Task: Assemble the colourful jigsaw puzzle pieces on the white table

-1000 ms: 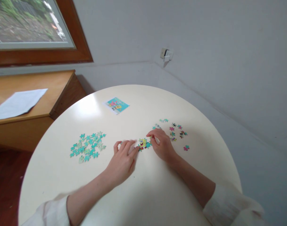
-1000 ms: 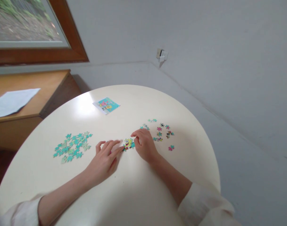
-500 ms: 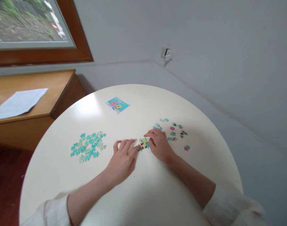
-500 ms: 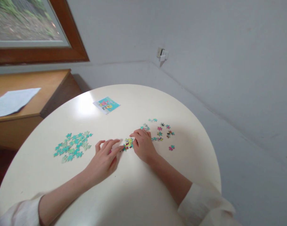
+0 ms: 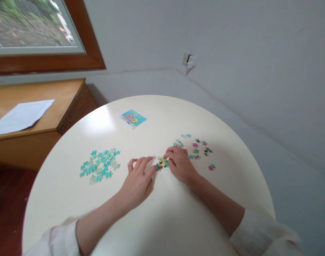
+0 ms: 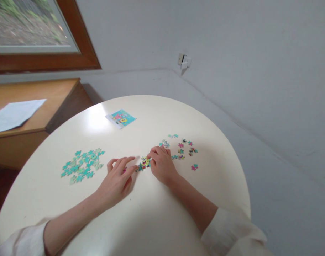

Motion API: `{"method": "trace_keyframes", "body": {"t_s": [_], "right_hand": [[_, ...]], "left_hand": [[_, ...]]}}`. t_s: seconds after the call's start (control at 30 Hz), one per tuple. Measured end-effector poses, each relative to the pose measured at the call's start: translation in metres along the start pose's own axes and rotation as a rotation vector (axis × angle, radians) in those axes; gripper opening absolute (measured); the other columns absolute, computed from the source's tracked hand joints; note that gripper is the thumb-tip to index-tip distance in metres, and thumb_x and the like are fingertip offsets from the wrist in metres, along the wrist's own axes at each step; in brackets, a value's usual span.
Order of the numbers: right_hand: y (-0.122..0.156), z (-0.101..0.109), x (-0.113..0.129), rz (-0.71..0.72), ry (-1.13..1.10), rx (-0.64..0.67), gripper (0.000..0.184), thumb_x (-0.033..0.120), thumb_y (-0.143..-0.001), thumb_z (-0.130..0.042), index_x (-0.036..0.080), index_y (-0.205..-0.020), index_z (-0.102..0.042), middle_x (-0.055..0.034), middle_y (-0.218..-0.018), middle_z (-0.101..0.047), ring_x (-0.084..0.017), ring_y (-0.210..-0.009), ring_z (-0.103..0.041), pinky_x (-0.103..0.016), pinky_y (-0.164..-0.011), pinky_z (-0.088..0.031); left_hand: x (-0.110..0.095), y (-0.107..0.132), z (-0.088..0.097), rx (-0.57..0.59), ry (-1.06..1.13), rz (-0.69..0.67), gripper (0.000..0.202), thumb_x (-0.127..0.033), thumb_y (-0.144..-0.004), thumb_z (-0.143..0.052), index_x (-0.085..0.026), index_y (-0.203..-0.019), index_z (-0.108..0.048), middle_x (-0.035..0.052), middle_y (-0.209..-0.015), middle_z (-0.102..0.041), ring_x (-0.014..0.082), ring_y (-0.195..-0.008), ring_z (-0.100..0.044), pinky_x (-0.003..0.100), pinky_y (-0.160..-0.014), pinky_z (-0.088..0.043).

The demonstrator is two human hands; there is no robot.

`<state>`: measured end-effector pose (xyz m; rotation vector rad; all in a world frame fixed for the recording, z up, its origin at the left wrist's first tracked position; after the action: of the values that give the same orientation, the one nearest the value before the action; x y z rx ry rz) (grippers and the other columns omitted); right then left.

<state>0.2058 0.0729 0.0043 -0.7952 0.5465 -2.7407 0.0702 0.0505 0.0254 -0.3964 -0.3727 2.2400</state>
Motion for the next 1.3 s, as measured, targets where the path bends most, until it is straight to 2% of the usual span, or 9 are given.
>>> {"method": "trace_keyframes", "body": {"t_s": [0.13, 0.3, 0.47, 0.6, 0.83, 1.07, 1.3], "right_hand": [[0.0, 0.002, 0.003, 0.003, -0.002, -0.009, 0.029, -0.001, -0.068, -0.041, 0.02, -0.076, -0.06, -0.004, -0.085, -0.06, -0.018, -0.086, -0.052, -0.035, -0.083, -0.031], [0.0, 0.01, 0.009, 0.04, -0.025, -0.092, 0.033, -0.001, -0.07, -0.039, 0.02, -0.084, -0.059, -0.0045, -0.088, -0.059, -0.019, -0.09, -0.052, -0.034, -0.083, -0.032], [0.002, 0.003, 0.01, 0.101, -0.043, -0.024, 0.03, -0.002, -0.07, -0.04, 0.02, -0.07, -0.06, -0.0031, -0.084, -0.059, -0.017, -0.084, -0.052, -0.035, -0.084, -0.031], [0.002, 0.0, 0.008, 0.069, -0.048, 0.001, 0.031, -0.003, -0.071, -0.04, 0.02, -0.071, -0.061, -0.0031, -0.085, -0.06, -0.017, -0.085, -0.052, -0.035, -0.083, -0.031], [0.001, 0.004, 0.014, 0.103, -0.062, -0.035, 0.031, -0.002, -0.072, -0.04, 0.02, -0.073, -0.061, -0.0027, -0.083, -0.06, -0.016, -0.083, -0.052, -0.034, -0.081, -0.031], [0.002, 0.001, 0.013, 0.114, -0.059, -0.003, 0.032, -0.002, -0.073, -0.041, 0.021, -0.068, -0.062, -0.0024, -0.084, -0.06, -0.015, -0.083, -0.052, -0.034, -0.08, -0.031], [0.001, 0.01, 0.016, 0.114, -0.085, -0.076, 0.034, 0.0, -0.074, -0.039, 0.021, -0.083, -0.063, -0.0037, -0.086, -0.061, -0.017, -0.086, -0.052, -0.034, -0.082, -0.032]], "left_hand": [[0.0, 0.0, -0.001, 0.004, -0.004, -0.005, 0.032, -0.005, -0.074, -0.041, -0.017, -0.097, -0.061, 0.0145, -0.117, -0.053, 0.026, -0.106, -0.047, 0.046, -0.088, -0.03], [0.001, 0.0, -0.002, 0.02, -0.002, -0.004, 0.031, -0.005, -0.074, -0.044, -0.018, -0.097, -0.061, 0.0137, -0.117, -0.054, 0.0259, -0.106, -0.047, 0.046, -0.089, -0.029], [-0.001, 0.0, -0.001, 0.013, -0.007, -0.007, 0.033, -0.004, -0.074, -0.041, -0.017, -0.098, -0.059, 0.0135, -0.116, -0.054, 0.0254, -0.105, -0.048, 0.045, -0.088, -0.029], [0.0, 0.0, 0.0, 0.003, -0.004, 0.007, 0.034, -0.004, -0.073, -0.041, -0.018, -0.098, -0.059, 0.0127, -0.116, -0.054, 0.0243, -0.105, -0.047, 0.045, -0.089, -0.029], [0.002, 0.001, -0.003, 0.017, 0.008, 0.01, 0.03, -0.005, -0.075, -0.043, -0.018, -0.096, -0.06, 0.013, -0.115, -0.055, 0.0257, -0.105, -0.048, 0.046, -0.09, -0.029], [0.001, 0.0, -0.003, 0.016, 0.004, 0.005, 0.029, -0.006, -0.076, -0.042, -0.017, -0.094, -0.061, 0.0134, -0.114, -0.055, 0.0256, -0.105, -0.047, 0.047, -0.089, -0.029], [0.001, 0.0, -0.002, 0.012, 0.004, 0.01, 0.029, -0.007, -0.076, -0.042, -0.018, -0.095, -0.061, 0.0125, -0.114, -0.056, 0.0251, -0.105, -0.047, 0.047, -0.09, -0.029]]}}
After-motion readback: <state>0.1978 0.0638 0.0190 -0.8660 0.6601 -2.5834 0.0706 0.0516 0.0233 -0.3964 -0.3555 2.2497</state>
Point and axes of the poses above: each hand's wrist, its own y-axis away from the middle knuckle, its own z-axis out of the back of the hand, x = y × z, the point moved 7 cm from there along -y, towards the middle knuckle
